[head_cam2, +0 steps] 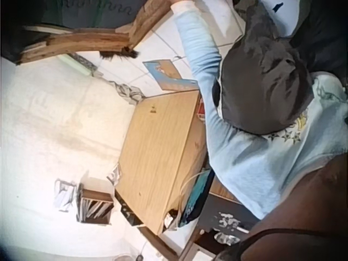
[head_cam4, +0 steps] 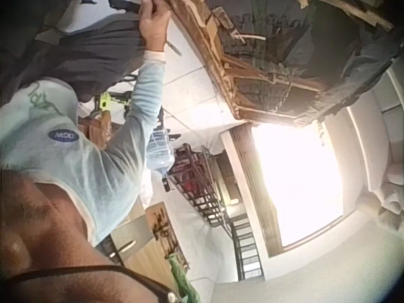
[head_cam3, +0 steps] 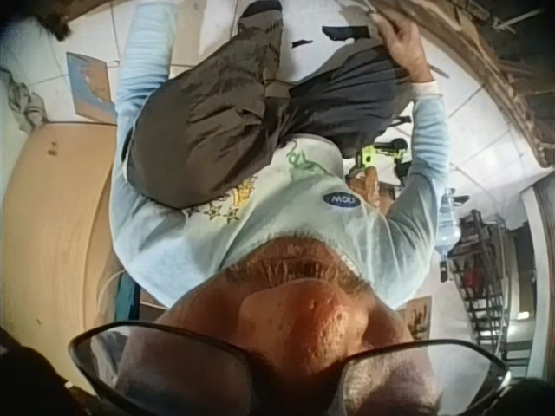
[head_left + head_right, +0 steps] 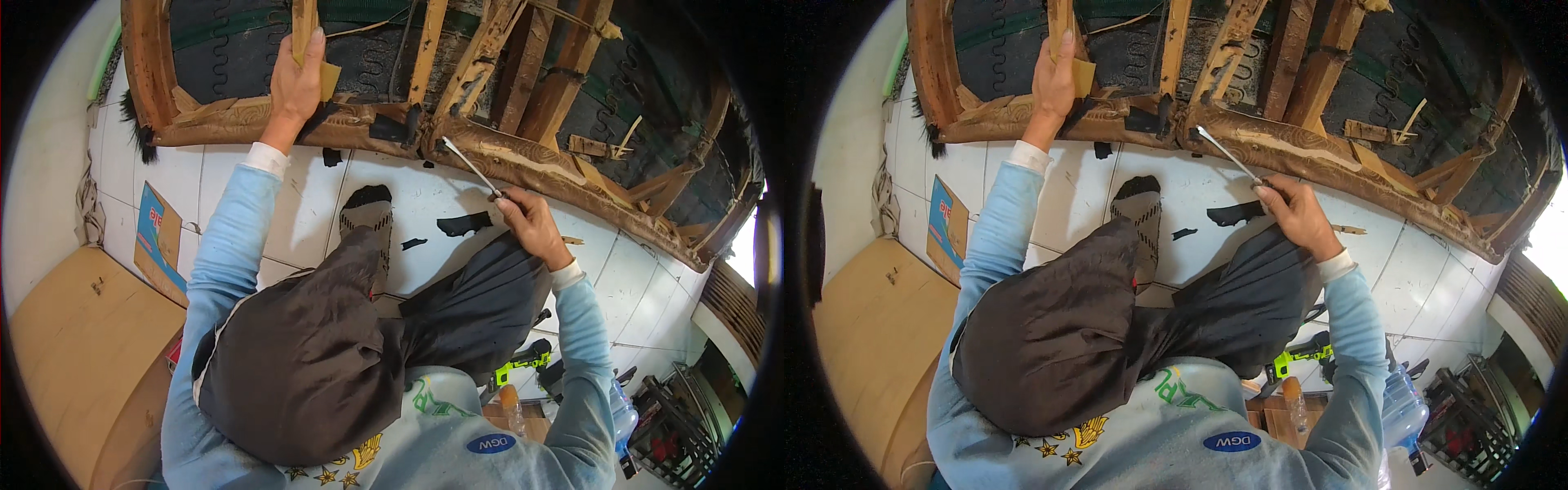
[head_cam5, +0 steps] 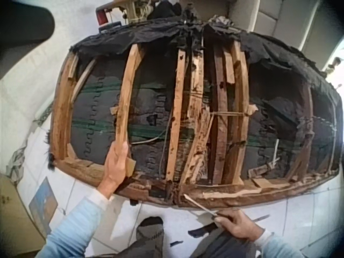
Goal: The person retrieves pliers and a screwdriver from a wall-mounted tool rack and sits on the floor to work on an overturned wooden furniture frame. They use the screwdriver to pry and remove staples and fabric from the wooden frame, occasionally using the pliers to assist in pulling out the fasteners.
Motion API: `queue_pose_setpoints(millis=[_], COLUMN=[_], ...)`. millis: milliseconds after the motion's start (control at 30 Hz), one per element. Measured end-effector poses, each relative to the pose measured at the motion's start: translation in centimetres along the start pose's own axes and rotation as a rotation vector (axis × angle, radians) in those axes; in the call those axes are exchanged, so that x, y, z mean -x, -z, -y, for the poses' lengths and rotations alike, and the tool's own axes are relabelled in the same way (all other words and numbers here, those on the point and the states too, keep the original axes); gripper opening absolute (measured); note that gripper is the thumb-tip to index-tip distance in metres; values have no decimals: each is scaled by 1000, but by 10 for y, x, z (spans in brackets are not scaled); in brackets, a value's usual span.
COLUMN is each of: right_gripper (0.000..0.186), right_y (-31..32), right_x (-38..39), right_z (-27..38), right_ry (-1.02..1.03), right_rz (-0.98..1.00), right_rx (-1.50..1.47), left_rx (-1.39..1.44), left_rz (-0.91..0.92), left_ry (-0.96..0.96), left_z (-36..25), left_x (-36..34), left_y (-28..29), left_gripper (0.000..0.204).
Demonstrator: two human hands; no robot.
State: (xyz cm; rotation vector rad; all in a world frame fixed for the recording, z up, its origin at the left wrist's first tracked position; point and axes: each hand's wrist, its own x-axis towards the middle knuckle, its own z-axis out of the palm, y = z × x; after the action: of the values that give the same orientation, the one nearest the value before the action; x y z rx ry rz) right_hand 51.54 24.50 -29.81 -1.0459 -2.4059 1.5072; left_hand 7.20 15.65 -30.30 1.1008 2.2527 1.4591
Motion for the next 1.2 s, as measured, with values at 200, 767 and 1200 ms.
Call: queue_pose_setpoints(millis=[200,767,1200], right_gripper=[35,53,61], right_y=[-13,-12,-53], right_x=[3,-15,-2], right_z=[-18,-27,-30], right_ry=[-229,-398,-87], right_rz=[158,469,54], right_rx=[-379,-849,-365], left_rx=[-42,-37,-36], left_rz=[-18,-40,-37], left_ry=[4,-48,-8], left_z=[-6,-2,-3], left_x=[1,-1,1], left_y=[0,-3,-6], left_gripper=[79,78,74])
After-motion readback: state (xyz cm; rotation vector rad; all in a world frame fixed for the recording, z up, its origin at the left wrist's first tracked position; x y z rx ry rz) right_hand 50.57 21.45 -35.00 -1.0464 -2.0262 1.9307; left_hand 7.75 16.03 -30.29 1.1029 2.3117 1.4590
